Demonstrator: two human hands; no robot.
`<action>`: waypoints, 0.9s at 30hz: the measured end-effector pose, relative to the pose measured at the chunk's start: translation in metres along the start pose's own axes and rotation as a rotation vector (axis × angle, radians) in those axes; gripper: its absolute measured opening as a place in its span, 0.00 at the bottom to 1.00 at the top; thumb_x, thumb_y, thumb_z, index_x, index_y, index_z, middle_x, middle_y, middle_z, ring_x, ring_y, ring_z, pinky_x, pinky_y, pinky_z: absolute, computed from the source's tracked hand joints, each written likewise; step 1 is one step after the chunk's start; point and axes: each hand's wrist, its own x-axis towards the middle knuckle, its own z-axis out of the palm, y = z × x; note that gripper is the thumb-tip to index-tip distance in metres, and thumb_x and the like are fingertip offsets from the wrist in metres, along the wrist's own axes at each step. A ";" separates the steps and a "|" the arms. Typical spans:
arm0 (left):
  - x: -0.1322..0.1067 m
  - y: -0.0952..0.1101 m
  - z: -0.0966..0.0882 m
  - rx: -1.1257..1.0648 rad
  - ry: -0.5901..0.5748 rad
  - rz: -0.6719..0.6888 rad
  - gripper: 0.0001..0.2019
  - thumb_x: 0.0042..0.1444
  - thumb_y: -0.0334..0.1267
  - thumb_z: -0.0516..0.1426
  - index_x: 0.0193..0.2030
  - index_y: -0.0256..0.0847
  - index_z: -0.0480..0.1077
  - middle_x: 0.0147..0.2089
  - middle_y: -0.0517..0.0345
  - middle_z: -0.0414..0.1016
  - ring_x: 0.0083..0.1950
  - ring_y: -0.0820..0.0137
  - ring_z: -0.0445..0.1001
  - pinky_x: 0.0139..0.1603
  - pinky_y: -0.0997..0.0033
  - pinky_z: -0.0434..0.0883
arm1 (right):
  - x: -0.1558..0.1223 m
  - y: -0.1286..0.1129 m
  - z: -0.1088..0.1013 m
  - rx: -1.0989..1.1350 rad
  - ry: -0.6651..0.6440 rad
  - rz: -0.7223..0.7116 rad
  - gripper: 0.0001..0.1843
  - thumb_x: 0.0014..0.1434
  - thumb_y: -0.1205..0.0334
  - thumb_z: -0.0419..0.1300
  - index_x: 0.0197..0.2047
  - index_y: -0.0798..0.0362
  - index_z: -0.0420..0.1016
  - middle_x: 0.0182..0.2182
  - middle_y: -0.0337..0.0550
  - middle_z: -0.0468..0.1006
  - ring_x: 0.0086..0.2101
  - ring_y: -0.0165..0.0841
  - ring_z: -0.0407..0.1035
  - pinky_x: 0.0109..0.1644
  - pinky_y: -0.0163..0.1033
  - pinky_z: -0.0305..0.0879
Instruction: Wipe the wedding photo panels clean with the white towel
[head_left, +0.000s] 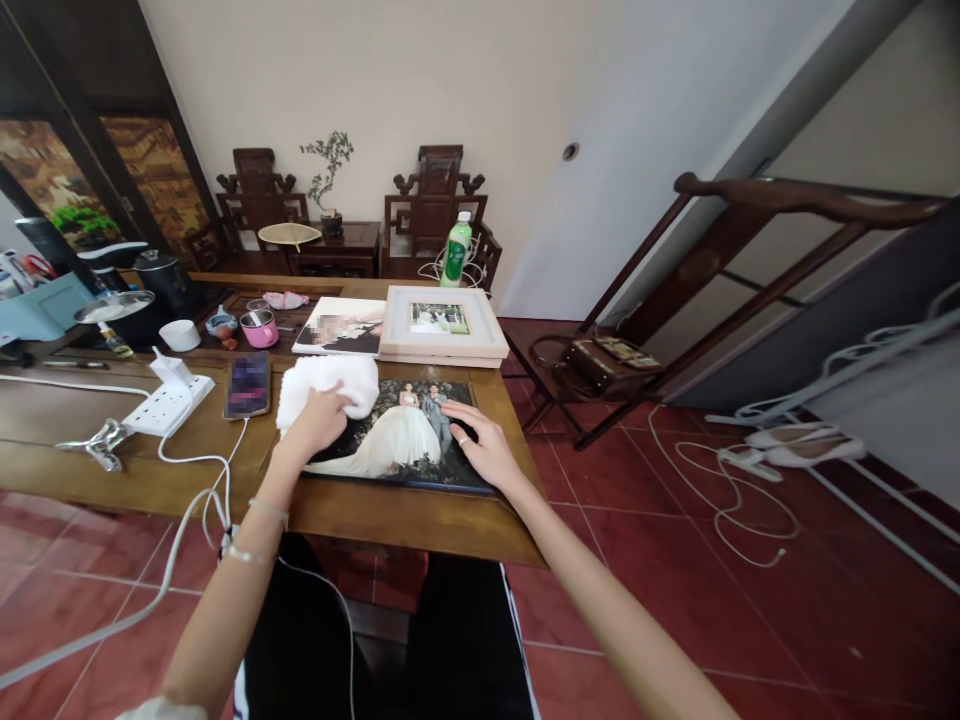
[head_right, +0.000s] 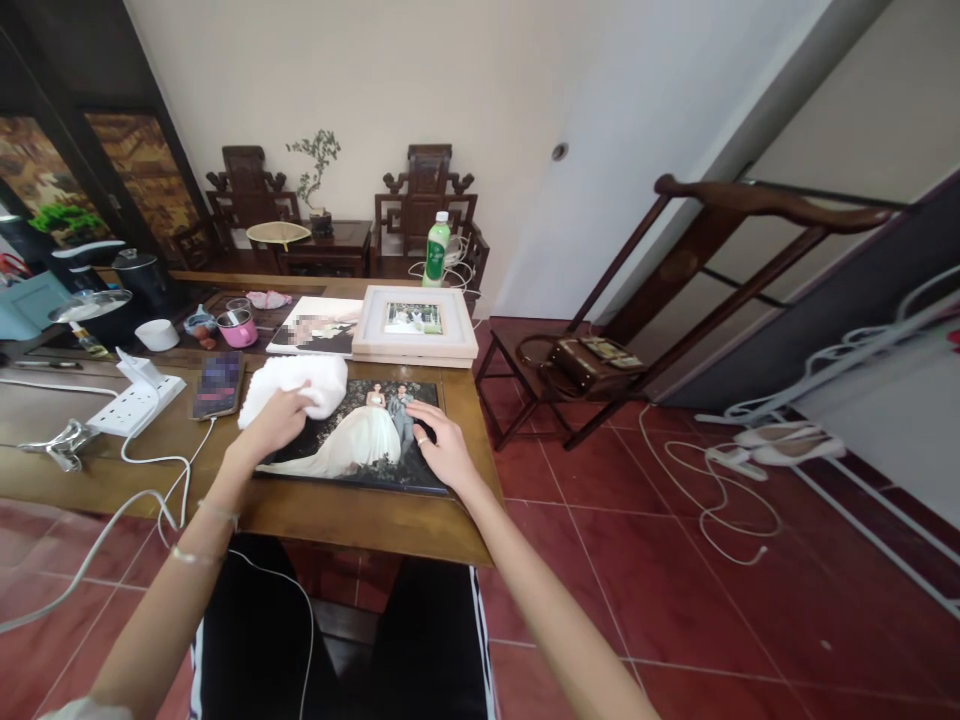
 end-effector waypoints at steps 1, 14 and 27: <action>-0.014 0.009 0.001 0.001 -0.031 -0.001 0.19 0.57 0.23 0.45 0.43 0.35 0.76 0.58 0.45 0.72 0.67 0.55 0.60 0.65 0.45 0.59 | 0.000 0.000 0.000 0.002 0.001 -0.002 0.16 0.59 0.63 0.54 0.48 0.48 0.78 0.52 0.48 0.77 0.55 0.40 0.69 0.62 0.53 0.61; -0.065 0.069 0.000 -0.099 -0.244 0.140 0.25 0.47 0.19 0.44 0.42 0.41 0.75 0.68 0.57 0.60 0.73 0.57 0.46 0.67 0.34 0.47 | 0.000 0.000 0.000 -0.006 0.011 -0.012 0.16 0.59 0.63 0.54 0.48 0.47 0.79 0.51 0.47 0.78 0.55 0.40 0.69 0.62 0.53 0.61; -0.015 0.081 0.022 -0.010 -0.161 0.186 0.24 0.50 0.20 0.46 0.49 0.40 0.74 0.69 0.53 0.58 0.73 0.51 0.45 0.65 0.28 0.42 | 0.001 -0.002 0.000 0.002 0.007 -0.008 0.18 0.58 0.65 0.53 0.48 0.49 0.79 0.52 0.47 0.77 0.55 0.41 0.69 0.63 0.53 0.61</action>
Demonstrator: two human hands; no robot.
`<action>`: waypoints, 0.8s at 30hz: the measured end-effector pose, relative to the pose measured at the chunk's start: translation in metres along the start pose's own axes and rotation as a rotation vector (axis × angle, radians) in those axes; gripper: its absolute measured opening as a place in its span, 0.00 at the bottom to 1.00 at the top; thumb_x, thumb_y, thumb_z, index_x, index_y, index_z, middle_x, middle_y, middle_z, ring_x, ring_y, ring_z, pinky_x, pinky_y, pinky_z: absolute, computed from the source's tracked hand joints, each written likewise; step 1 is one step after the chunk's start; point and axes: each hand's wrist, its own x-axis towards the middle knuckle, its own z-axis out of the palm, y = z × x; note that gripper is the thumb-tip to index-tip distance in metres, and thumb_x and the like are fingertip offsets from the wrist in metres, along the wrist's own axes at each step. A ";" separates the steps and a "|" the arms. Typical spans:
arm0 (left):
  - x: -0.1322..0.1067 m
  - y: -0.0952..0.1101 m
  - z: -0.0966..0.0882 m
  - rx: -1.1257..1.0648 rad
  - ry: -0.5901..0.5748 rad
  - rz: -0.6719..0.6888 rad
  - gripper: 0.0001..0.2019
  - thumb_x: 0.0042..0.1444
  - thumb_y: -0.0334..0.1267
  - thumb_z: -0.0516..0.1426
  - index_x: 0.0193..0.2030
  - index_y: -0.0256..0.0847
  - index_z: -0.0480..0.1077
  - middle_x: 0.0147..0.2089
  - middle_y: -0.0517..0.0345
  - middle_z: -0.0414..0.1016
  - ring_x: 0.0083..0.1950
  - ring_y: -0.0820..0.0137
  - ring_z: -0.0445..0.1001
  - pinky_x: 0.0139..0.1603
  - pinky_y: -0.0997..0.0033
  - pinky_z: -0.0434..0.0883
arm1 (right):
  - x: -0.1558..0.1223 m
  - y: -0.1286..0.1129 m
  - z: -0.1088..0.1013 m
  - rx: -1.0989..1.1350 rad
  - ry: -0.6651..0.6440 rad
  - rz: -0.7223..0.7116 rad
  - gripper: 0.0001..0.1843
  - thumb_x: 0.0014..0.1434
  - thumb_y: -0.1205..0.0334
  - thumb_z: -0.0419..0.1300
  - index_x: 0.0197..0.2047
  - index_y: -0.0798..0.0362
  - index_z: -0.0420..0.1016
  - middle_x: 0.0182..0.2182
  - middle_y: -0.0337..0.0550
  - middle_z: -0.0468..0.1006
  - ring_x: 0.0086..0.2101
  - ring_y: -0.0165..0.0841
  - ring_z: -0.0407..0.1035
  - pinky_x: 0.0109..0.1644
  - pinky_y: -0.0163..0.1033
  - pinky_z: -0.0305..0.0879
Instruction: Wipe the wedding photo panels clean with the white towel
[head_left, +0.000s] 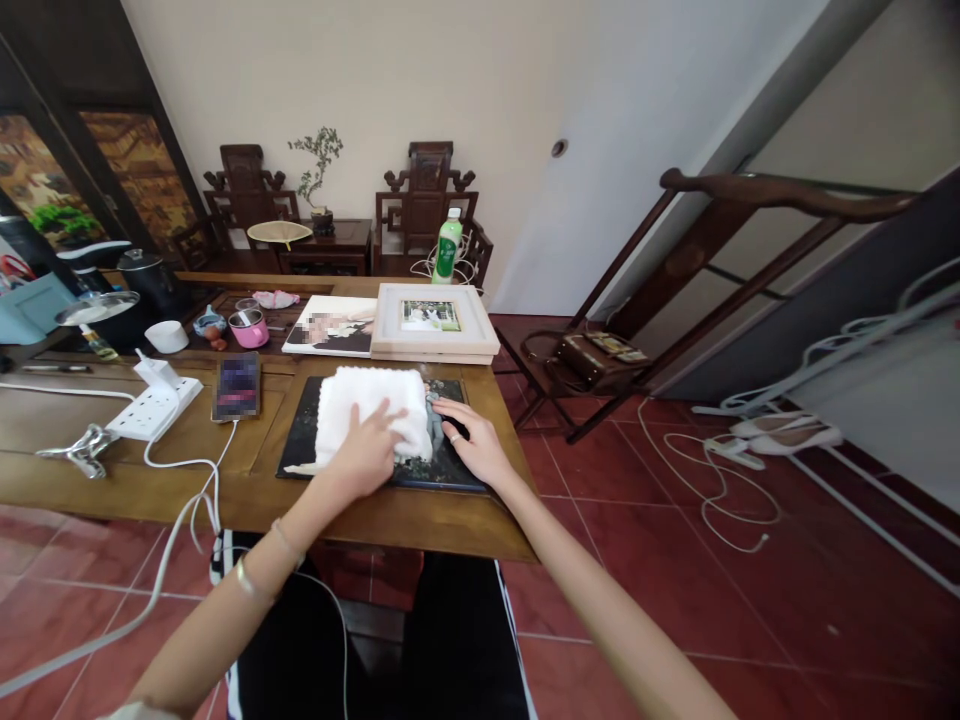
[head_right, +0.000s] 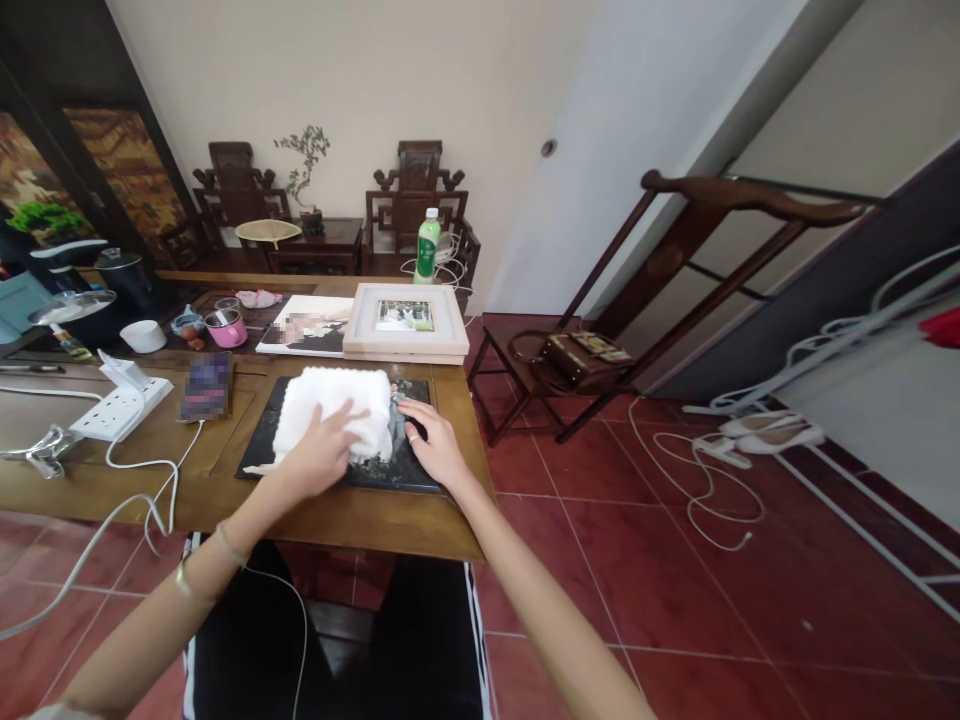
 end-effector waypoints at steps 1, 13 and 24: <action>-0.017 0.011 0.002 -0.002 -0.013 0.032 0.24 0.49 0.19 0.46 0.46 0.40 0.75 0.69 0.53 0.57 0.73 0.51 0.45 0.65 0.28 0.42 | 0.000 0.000 0.000 -0.002 -0.003 0.001 0.18 0.58 0.65 0.53 0.48 0.49 0.79 0.52 0.47 0.78 0.55 0.41 0.69 0.63 0.53 0.60; 0.012 0.010 -0.015 0.042 -0.095 0.039 0.23 0.53 0.21 0.45 0.49 0.40 0.73 0.69 0.57 0.57 0.72 0.55 0.48 0.64 0.32 0.53 | 0.000 0.005 0.000 -0.025 0.000 -0.008 0.17 0.58 0.64 0.53 0.47 0.52 0.78 0.52 0.52 0.77 0.55 0.42 0.69 0.62 0.54 0.61; 0.038 0.015 0.004 0.186 -0.015 -0.042 0.22 0.55 0.22 0.49 0.54 0.38 0.72 0.72 0.48 0.51 0.72 0.46 0.45 0.63 0.28 0.49 | 0.000 0.005 0.000 -0.030 0.005 -0.009 0.17 0.58 0.65 0.54 0.47 0.51 0.78 0.52 0.50 0.77 0.54 0.41 0.70 0.62 0.54 0.61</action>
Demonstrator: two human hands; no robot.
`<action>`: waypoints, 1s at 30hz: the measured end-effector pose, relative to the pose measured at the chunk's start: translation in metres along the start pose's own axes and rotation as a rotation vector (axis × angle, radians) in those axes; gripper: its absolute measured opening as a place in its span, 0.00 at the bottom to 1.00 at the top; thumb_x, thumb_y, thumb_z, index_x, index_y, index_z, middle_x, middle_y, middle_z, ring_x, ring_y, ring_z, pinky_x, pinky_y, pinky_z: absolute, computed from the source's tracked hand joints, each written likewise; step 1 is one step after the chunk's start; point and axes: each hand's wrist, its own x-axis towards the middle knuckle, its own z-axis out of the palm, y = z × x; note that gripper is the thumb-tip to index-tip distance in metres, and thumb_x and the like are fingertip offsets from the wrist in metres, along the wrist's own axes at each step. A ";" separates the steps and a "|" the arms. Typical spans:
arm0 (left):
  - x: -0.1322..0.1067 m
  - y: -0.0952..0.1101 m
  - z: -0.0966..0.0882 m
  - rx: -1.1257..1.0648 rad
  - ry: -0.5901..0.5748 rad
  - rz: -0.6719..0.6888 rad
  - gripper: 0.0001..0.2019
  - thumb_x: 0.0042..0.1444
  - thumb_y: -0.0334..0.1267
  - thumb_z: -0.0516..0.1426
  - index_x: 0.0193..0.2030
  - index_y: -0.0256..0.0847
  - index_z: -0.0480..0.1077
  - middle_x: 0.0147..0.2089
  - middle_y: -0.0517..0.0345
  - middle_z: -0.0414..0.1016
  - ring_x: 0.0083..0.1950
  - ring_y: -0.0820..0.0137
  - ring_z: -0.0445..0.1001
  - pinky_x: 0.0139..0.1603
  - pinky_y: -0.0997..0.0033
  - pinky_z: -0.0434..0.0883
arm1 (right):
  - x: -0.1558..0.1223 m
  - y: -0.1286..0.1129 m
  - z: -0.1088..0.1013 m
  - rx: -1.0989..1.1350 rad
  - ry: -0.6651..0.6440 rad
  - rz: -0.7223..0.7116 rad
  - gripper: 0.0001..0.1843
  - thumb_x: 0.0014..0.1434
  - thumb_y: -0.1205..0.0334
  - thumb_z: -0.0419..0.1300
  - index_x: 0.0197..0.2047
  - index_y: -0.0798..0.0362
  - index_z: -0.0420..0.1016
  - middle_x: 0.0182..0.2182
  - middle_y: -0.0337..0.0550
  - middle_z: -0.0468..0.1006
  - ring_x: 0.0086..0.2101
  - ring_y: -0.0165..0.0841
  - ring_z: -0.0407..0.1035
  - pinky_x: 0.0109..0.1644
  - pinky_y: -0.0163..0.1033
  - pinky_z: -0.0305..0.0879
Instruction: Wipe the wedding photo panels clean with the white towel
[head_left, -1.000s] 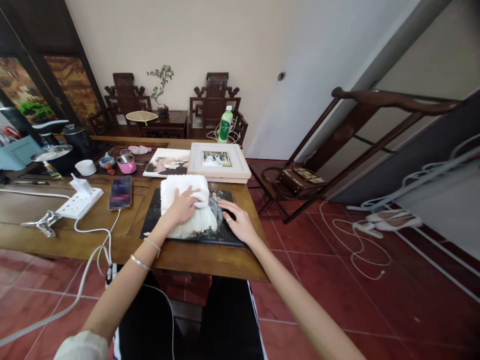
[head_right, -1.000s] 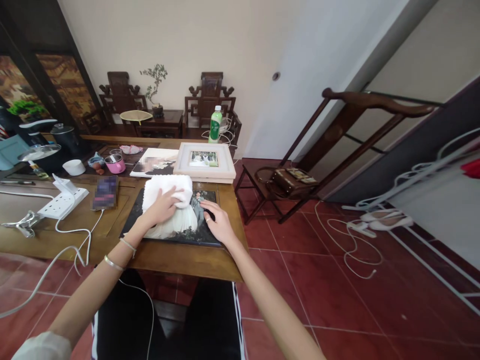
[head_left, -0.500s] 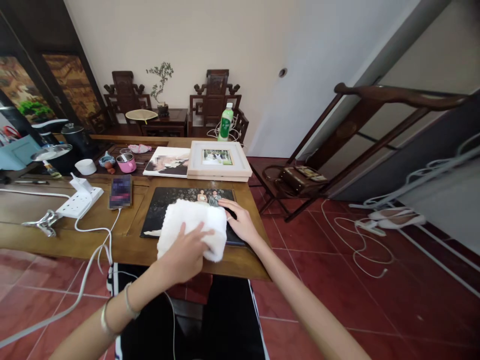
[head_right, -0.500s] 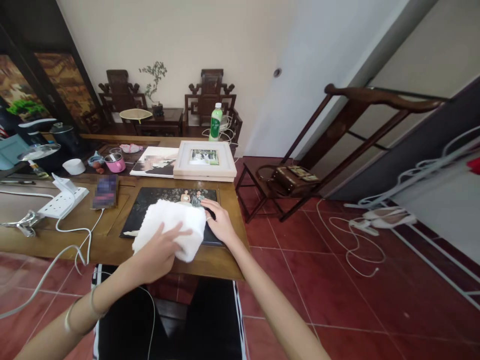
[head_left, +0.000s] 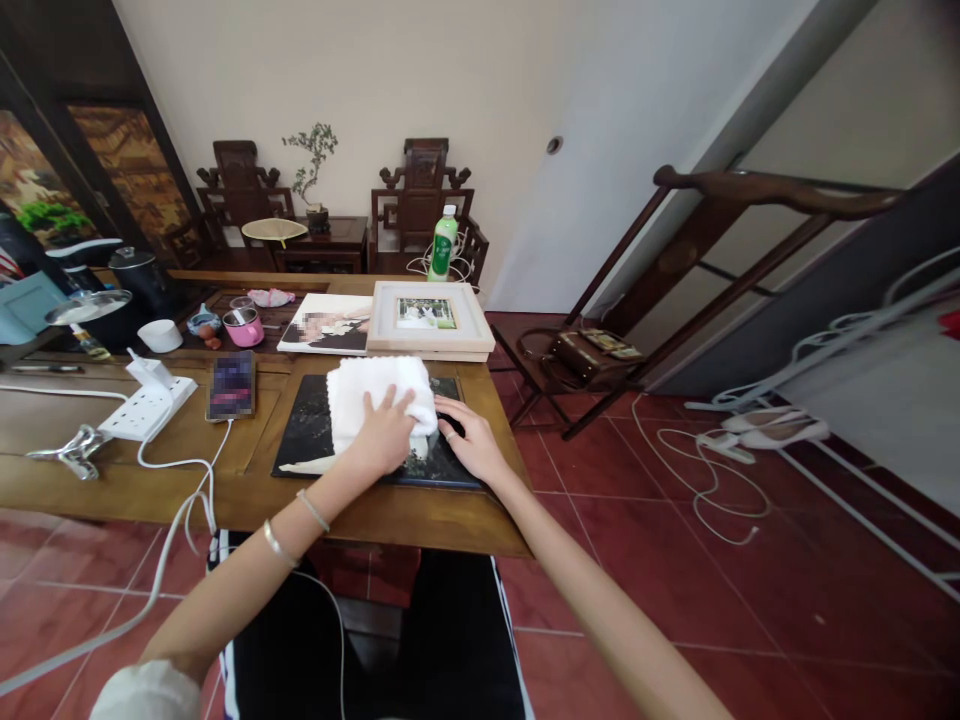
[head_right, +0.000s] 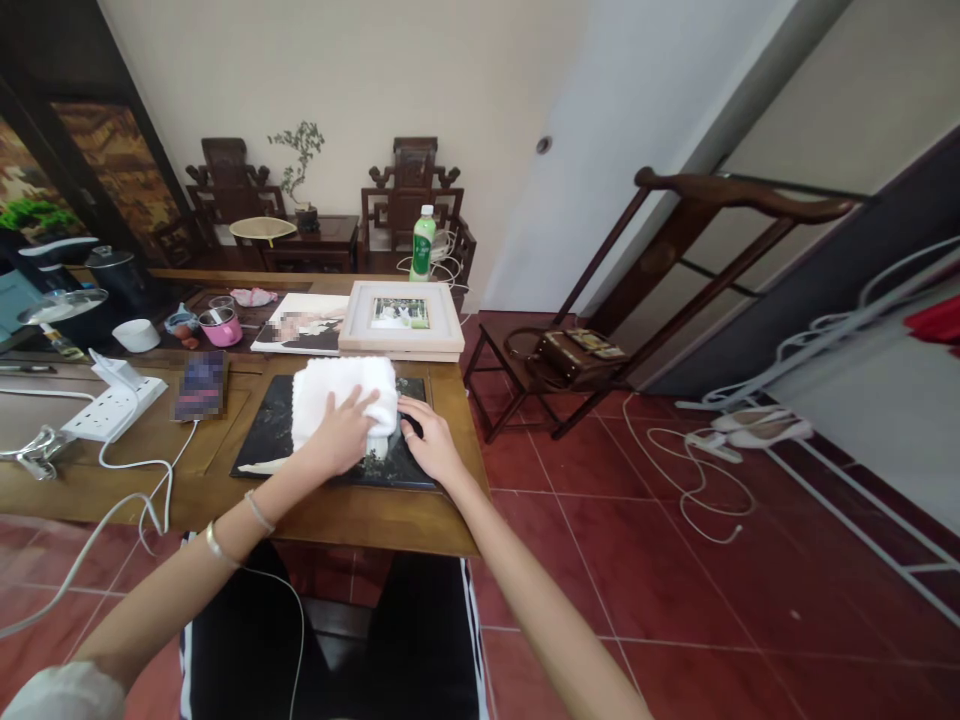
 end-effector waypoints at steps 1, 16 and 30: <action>-0.015 0.008 0.001 0.007 -0.008 0.008 0.21 0.54 0.23 0.50 0.52 0.38 0.73 0.72 0.48 0.51 0.72 0.45 0.46 0.63 0.28 0.50 | 0.000 0.000 0.000 0.004 -0.001 -0.001 0.17 0.58 0.65 0.54 0.47 0.50 0.78 0.52 0.50 0.77 0.54 0.41 0.70 0.62 0.54 0.61; -0.031 0.011 -0.024 -0.024 -0.133 0.047 0.23 0.55 0.22 0.47 0.54 0.38 0.72 0.72 0.53 0.49 0.72 0.50 0.46 0.65 0.34 0.53 | 0.001 -0.003 -0.002 0.251 0.082 0.188 0.18 0.59 0.56 0.56 0.51 0.48 0.77 0.54 0.45 0.76 0.56 0.41 0.68 0.64 0.52 0.57; -0.089 0.049 -0.032 -0.093 -0.198 0.272 0.17 0.51 0.25 0.51 0.43 0.41 0.76 0.67 0.53 0.62 0.68 0.52 0.58 0.61 0.47 0.65 | 0.000 -0.009 -0.005 0.272 0.119 0.190 0.19 0.61 0.49 0.55 0.47 0.50 0.79 0.49 0.47 0.79 0.52 0.41 0.71 0.60 0.50 0.62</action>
